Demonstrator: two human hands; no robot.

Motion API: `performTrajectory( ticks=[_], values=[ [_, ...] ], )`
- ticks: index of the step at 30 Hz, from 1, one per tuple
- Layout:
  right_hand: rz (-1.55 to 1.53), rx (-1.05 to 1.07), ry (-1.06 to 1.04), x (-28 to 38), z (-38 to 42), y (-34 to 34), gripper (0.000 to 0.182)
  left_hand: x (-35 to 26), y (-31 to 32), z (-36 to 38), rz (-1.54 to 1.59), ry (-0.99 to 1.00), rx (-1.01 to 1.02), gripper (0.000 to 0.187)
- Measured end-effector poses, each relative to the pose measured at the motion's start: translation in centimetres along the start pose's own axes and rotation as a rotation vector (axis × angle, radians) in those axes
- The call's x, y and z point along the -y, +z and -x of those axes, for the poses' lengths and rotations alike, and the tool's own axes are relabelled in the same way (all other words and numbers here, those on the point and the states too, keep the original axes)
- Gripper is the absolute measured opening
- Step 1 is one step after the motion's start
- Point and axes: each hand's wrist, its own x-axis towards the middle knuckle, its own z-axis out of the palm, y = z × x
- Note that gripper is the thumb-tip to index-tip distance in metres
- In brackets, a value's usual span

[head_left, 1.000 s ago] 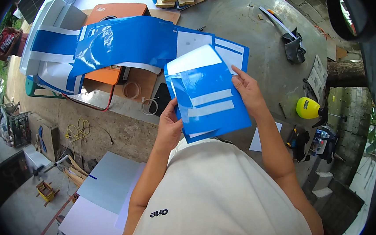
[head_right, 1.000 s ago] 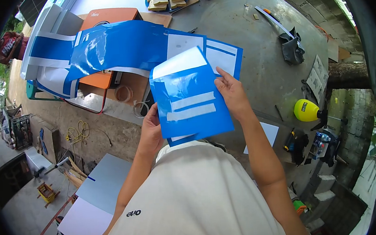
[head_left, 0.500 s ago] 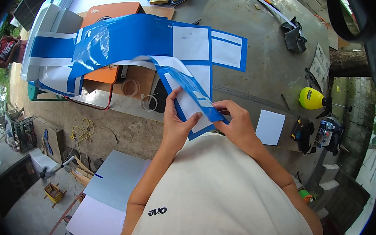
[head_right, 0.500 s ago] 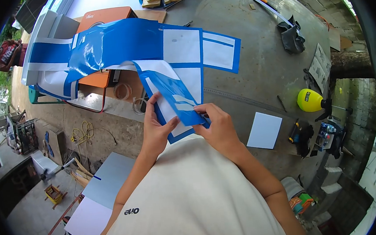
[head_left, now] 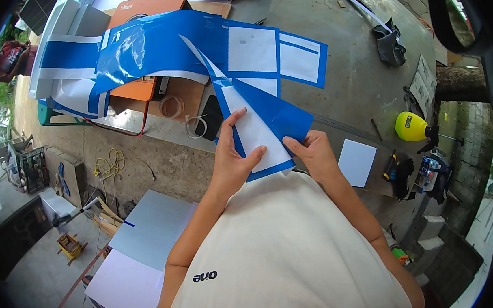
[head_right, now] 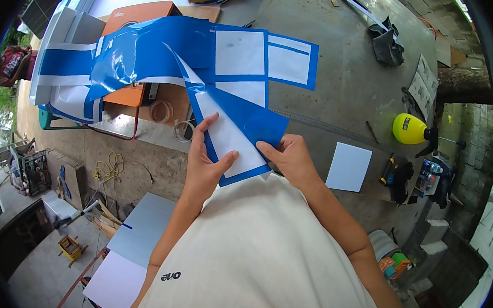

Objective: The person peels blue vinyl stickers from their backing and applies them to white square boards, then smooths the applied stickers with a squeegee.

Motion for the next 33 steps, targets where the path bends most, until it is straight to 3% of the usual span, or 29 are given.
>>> performTrajectory(
  ticks=[10,25,27,28,30,31,33],
  values=[
    [-0.144,-0.021,-0.028,0.0,-1.6,-1.6,0.024,-0.9,-0.9,0.5,0.01,-0.125,0.013,0.056],
    [-0.353,0.087,0.077,-1.9,-3.4,-3.4,0.033,-1.7,-1.1,1.0,0.014,-0.265,-0.014,0.063],
    [-0.37,0.16,0.166,-2.5,-3.3,-3.6,0.056,-2.1,-0.9,1.0,0.008,-0.287,-0.031,0.063],
    [-0.384,0.157,0.166,-2.9,-2.6,-3.4,0.056,-2.3,-0.6,0.9,0.005,-0.309,-0.049,0.063],
    [-0.234,0.117,-0.049,-3.6,-0.8,-2.5,0.083,-2.3,-0.3,0.9,-0.008,-0.311,-0.053,0.063],
    [-0.241,0.115,-0.048,-3.5,-0.4,-2.2,0.083,-2.3,-0.1,0.9,-0.015,-0.31,-0.06,0.063],
    [0.094,0.105,0.0,-2.7,0.5,-1.9,0.099,-2.2,0.2,0.9,-0.023,-0.312,-0.058,0.063]
  ],
)
